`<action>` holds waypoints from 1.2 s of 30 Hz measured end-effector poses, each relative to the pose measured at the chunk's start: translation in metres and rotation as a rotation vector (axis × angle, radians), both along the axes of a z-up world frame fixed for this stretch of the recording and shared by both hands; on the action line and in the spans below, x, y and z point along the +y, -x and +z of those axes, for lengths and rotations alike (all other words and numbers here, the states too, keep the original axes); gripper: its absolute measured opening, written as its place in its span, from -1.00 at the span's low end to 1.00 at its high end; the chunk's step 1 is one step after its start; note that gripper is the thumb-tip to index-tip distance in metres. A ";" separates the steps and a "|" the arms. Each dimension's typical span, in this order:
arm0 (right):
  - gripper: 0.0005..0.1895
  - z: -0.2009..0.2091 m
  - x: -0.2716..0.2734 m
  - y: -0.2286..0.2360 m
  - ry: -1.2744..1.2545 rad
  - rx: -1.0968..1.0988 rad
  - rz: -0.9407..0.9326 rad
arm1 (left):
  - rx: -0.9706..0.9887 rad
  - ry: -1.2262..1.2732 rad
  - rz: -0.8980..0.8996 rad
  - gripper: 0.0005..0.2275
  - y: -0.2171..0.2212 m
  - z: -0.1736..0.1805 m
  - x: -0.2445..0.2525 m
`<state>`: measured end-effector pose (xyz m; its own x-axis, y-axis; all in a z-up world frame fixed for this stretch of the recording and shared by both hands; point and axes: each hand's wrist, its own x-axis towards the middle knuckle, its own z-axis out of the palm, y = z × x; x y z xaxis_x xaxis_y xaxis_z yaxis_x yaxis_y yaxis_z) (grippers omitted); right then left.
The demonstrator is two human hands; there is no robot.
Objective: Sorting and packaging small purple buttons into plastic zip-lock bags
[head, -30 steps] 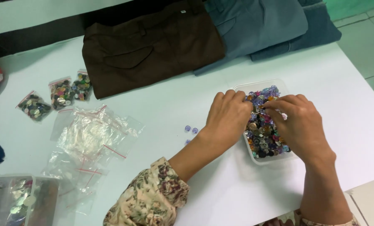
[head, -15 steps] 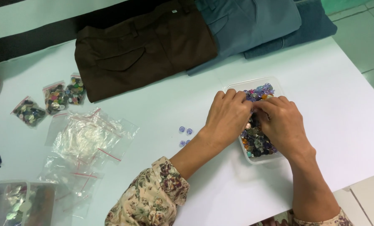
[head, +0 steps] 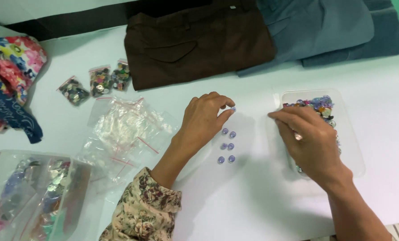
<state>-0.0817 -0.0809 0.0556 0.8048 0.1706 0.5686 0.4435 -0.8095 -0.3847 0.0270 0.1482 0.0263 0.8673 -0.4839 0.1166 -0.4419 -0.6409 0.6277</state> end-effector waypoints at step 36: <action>-0.86 0.011 -0.012 -0.013 0.213 0.179 -0.261 | -0.238 0.116 -0.149 -0.88 0.018 0.005 -0.061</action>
<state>-0.0689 -0.0931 0.0669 0.9201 0.0458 0.3890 0.1527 -0.9565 -0.2486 0.0088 0.0874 0.0311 0.7292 -0.5754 0.3703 -0.6694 -0.4879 0.5602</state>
